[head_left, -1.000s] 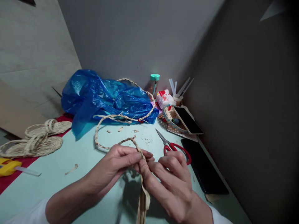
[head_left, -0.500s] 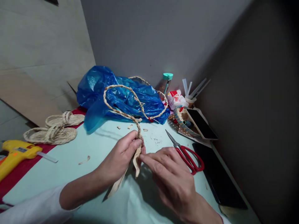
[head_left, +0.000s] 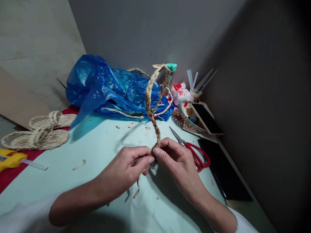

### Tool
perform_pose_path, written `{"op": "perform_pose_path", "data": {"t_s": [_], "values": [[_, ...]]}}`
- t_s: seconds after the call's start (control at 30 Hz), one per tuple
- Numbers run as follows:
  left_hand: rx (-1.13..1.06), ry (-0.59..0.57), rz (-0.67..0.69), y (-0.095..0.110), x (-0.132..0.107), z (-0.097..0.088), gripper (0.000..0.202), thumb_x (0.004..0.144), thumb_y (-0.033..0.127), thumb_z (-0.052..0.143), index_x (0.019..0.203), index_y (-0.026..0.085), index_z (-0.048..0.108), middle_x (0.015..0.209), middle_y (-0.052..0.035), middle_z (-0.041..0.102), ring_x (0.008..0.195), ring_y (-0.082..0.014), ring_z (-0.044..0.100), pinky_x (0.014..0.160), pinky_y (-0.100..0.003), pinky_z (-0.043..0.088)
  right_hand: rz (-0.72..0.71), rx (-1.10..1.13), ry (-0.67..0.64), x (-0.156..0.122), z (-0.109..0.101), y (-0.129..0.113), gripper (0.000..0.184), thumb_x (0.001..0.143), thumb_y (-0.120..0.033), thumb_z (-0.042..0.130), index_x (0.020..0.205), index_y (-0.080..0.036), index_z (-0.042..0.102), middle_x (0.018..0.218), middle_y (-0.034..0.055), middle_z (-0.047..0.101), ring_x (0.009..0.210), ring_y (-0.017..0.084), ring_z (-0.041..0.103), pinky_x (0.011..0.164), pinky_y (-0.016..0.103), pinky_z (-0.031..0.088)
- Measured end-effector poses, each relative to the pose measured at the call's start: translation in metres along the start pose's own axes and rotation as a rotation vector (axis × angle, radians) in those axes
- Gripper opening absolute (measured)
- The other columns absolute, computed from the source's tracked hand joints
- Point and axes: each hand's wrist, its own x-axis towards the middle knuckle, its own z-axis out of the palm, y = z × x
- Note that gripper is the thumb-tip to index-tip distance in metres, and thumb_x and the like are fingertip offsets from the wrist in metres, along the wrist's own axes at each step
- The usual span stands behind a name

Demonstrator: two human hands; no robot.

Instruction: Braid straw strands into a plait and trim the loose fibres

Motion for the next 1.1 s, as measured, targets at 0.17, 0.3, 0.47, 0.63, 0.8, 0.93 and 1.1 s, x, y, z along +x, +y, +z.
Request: {"op": "perform_pose_path", "data": {"t_s": [0.17, 0.3, 0.47, 0.63, 0.8, 0.93, 1.1], "values": [[-0.056, -0.045, -0.001, -0.002, -0.002, 0.002, 0.023, 0.092, 0.031, 0.051, 0.073, 0.019, 0.055, 0.067, 0.0032, 0.046, 0.062, -0.0130, 0.041, 0.058, -0.026, 0.034, 0.029, 0.042, 0.033, 0.000, 0.000, 0.000, 0.025, 0.088, -0.033, 0.066, 0.071, -0.017, 0.058, 0.064, -0.0035, 0.056, 0.060, 0.009, 0.051, 0.057, 0.021, 0.041], [-0.172, 0.058, -0.017, -0.001, 0.001, -0.002, 0.026, 0.089, 0.032, 0.058, 0.067, 0.017, 0.061, 0.061, 0.0023, 0.047, 0.058, -0.0122, 0.041, 0.055, -0.025, 0.033, -0.042, -0.066, -0.001, 0.000, -0.004, 0.002, 0.025, 0.093, -0.034, 0.061, 0.075, -0.017, 0.063, 0.069, -0.0010, 0.064, 0.063, 0.011, 0.058, 0.060, 0.022, 0.046], [-0.330, 0.369, -0.004, 0.007, 0.010, -0.035, 0.019, 0.082, 0.030, 0.061, 0.073, 0.015, 0.067, 0.055, 0.0039, 0.042, 0.047, -0.0081, 0.030, 0.044, -0.021, 0.020, -0.174, -0.541, -0.097, 0.014, -0.012, 0.012, 0.037, 0.103, -0.038, 0.042, 0.128, -0.017, 0.062, 0.130, 0.0110, 0.066, 0.120, 0.021, 0.062, 0.103, 0.038, 0.048], [-0.413, 0.571, 0.091, 0.025, 0.001, -0.080, 0.013, 0.075, 0.023, 0.066, 0.067, 0.013, 0.065, 0.057, 0.0019, 0.045, 0.048, -0.0067, 0.034, 0.041, -0.018, 0.022, -0.185, -0.860, -0.225, 0.048, 0.003, 0.030, 0.049, 0.103, -0.034, 0.041, 0.139, -0.002, 0.052, 0.148, 0.0268, 0.048, 0.140, 0.035, 0.044, 0.115, 0.056, 0.035], [-0.431, 0.654, 0.149, 0.039, -0.015, -0.106, 0.011, 0.074, 0.019, 0.067, 0.066, 0.012, 0.065, 0.057, 0.0011, 0.047, 0.046, -0.0056, 0.036, 0.038, -0.015, 0.025, -0.305, -0.943, -0.369, 0.021, 0.054, 0.021, 0.056, 0.100, -0.041, 0.048, 0.143, -0.004, 0.048, 0.152, 0.0294, 0.042, 0.143, 0.038, 0.039, 0.115, 0.059, 0.033], [-0.437, 0.656, 0.155, 0.042, -0.020, -0.115, 0.012, 0.076, 0.018, 0.064, 0.067, 0.010, 0.066, 0.055, 0.0013, 0.047, 0.045, -0.0054, 0.035, 0.038, -0.014, 0.026, -0.740, -0.781, -0.744, -0.020, 0.089, -0.007, 0.054, 0.100, -0.053, 0.043, 0.145, -0.022, 0.045, 0.148, 0.0090, 0.053, 0.140, 0.022, 0.045, 0.119, 0.043, 0.034], [-0.429, 0.606, 0.153, 0.048, -0.024, -0.113, 0.013, 0.077, 0.018, 0.064, 0.068, 0.010, 0.067, 0.053, 0.0020, 0.045, 0.044, -0.0046, 0.034, 0.038, -0.013, 0.025, -0.534, -0.983, -0.542, 0.028, 0.093, -0.008, 0.047, 0.103, -0.046, 0.037, 0.146, -0.026, 0.044, 0.156, 0.0092, 0.043, 0.147, 0.026, 0.034, 0.118, 0.048, 0.030]]}}
